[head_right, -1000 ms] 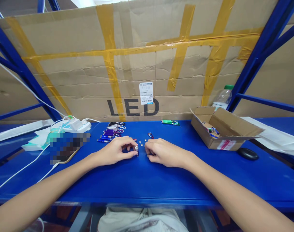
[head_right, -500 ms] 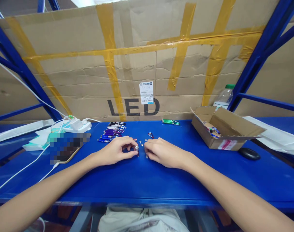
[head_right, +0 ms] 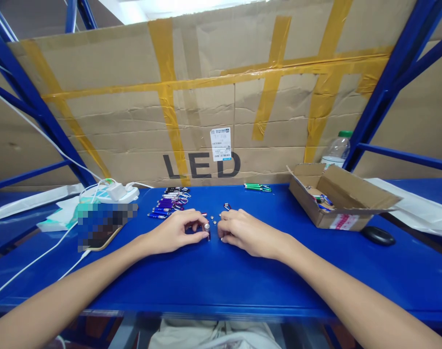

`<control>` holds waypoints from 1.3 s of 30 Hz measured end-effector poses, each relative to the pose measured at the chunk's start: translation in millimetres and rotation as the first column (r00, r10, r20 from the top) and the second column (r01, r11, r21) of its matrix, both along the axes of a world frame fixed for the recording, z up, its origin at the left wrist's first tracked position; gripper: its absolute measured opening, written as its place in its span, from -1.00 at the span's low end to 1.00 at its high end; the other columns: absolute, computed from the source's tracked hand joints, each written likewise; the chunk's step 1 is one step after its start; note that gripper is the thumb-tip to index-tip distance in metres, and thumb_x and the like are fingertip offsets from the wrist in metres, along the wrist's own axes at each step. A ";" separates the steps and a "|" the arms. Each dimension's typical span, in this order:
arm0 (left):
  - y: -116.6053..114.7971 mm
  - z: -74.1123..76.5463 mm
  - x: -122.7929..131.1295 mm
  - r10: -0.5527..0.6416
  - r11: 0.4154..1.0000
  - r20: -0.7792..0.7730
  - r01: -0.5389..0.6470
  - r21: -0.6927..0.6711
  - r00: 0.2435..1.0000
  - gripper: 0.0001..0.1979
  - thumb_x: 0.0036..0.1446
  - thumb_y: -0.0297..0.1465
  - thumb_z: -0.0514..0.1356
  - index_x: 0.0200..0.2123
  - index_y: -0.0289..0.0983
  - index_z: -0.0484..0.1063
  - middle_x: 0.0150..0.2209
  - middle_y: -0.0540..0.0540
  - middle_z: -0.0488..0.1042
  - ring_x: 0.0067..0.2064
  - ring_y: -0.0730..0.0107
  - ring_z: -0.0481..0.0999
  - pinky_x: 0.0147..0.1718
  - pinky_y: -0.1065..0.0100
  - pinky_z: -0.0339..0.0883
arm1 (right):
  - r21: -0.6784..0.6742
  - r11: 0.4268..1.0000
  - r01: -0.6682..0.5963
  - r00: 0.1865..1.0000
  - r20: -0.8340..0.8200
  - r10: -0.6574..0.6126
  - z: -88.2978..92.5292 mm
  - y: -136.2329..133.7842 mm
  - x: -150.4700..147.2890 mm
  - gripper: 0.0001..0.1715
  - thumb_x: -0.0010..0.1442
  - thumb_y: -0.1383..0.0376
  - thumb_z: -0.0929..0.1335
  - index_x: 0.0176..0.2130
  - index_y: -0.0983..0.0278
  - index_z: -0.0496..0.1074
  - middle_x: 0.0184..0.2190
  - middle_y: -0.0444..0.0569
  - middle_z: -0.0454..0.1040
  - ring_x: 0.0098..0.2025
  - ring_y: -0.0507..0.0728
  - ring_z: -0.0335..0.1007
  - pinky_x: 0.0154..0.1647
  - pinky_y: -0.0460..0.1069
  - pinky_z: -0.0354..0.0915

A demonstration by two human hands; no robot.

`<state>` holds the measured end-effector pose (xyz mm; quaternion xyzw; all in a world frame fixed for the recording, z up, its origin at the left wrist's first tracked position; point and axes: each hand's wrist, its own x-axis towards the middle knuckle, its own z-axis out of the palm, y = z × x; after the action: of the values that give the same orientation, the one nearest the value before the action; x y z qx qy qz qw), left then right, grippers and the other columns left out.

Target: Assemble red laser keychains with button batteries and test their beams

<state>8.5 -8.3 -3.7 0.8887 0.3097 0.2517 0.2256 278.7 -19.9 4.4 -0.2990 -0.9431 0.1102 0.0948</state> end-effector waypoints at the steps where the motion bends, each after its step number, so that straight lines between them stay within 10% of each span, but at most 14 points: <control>1: -0.2 0.0 -0.1 0.003 1.000 -0.003 -0.003 -0.001 1.000 -0.84 0.32 -0.29 0.35 -0.11 -0.23 0.58 -0.25 -0.01 0.53 -0.25 0.40 0.49 -0.17 0.36 0.34 | -0.005 1.000 0.000 1.000 -0.010 0.000 0.5 -1.0 -0.4 -0.88 0.48 0.39 0.34 -0.16 0.22 0.46 -0.12 -0.02 0.50 -0.03 0.22 0.41 -0.02 0.08 0.21; 14: -0.7 -2.3 1.2 -0.002 1.000 -0.014 0.002 0.002 1.000 -0.82 0.34 -0.25 0.33 -0.10 -0.22 0.58 -0.27 0.00 0.51 -0.26 0.39 0.48 -0.18 0.36 0.32 | 0.182 0.982 0.041 0.897 -0.441 0.044 1.3 -5.0 -9.7 -0.89 0.54 0.29 0.32 -0.06 0.20 0.47 -0.13 0.00 0.47 -0.07 0.17 0.37 -0.05 0.03 0.30; 27: -0.7 -1.9 0.9 0.008 1.000 -0.023 -0.008 0.002 1.000 -0.80 0.34 -0.23 0.31 -0.10 -0.22 0.58 -0.28 -0.01 0.51 -0.25 0.37 0.49 -0.18 0.34 0.33 | 0.252 0.967 -0.036 0.932 -0.340 0.123 -1.1 -6.6 -10.3 -0.81 0.55 0.32 0.29 0.00 0.18 0.51 -0.07 0.03 0.51 -0.03 0.19 0.40 -0.01 0.06 0.33; 39: -0.6 -1.2 1.2 0.006 1.000 -0.010 -0.006 -0.008 1.000 -0.82 0.33 -0.24 0.33 -0.11 -0.22 0.58 -0.24 -0.02 0.55 -0.24 0.38 0.51 -0.16 0.35 0.36 | 0.158 0.972 0.172 0.983 0.042 -0.180 5.0 2.8 1.6 -0.82 0.46 0.35 0.32 -0.26 0.21 0.39 -0.34 -0.05 0.53 -0.31 0.18 0.45 -0.29 0.01 0.19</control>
<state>9.8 -8.8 -5.0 0.8881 0.3144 0.2469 0.2271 280.3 -17.2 9.4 -0.3761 -0.9209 0.0200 0.1003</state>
